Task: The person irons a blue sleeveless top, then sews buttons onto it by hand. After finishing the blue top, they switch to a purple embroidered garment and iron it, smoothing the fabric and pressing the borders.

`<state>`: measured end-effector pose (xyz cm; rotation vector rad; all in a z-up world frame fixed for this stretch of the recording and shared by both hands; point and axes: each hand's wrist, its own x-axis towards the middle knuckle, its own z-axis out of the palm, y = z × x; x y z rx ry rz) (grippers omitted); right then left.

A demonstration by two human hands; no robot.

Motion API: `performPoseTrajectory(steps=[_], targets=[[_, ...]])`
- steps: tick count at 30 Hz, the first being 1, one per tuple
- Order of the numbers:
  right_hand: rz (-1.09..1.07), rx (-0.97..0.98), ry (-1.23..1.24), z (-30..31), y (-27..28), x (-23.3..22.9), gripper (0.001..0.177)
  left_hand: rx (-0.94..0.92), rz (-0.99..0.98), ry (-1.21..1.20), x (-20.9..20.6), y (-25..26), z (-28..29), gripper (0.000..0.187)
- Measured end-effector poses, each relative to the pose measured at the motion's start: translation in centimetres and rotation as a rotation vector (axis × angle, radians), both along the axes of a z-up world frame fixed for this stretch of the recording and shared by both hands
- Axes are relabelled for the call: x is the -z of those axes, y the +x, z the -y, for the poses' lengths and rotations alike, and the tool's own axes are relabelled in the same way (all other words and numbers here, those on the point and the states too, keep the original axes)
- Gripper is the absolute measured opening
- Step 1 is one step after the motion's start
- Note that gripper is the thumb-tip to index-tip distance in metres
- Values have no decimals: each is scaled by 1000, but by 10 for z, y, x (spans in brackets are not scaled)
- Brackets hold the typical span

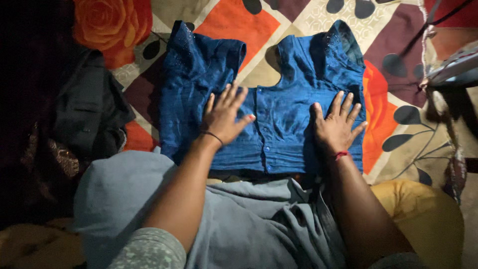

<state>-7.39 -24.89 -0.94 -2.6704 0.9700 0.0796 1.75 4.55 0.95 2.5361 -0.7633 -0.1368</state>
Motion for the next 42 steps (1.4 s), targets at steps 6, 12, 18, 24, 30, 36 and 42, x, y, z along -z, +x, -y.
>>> performPoseTrajectory(steps=[6, 12, 18, 24, 30, 36, 42], targets=[[244, -96, 408, 65, -21, -16, 85, -431, 172, -47, -19, 1, -47, 80], [37, 116, 46, 108, -48, -11, 66, -777, -272, 271, 4, 19, -101, 103], [-8, 308, -22, 94, -45, -9, 48, -821, -319, 410, 11, 19, -112, 68], [21, 76, -161, 36, -37, -51, 87, -973, -511, 244, -21, 12, -100, 68], [18, -380, -255, -40, -34, -64, 107, -875, -563, 314, -20, -7, -95, 65], [-126, -450, 225, -11, -33, -33, 113, -843, -500, 296, 6, -4, -118, 55], [-327, -536, 120, 23, -61, -36, 131, -946, -402, -166, 17, 1, -121, 65]])
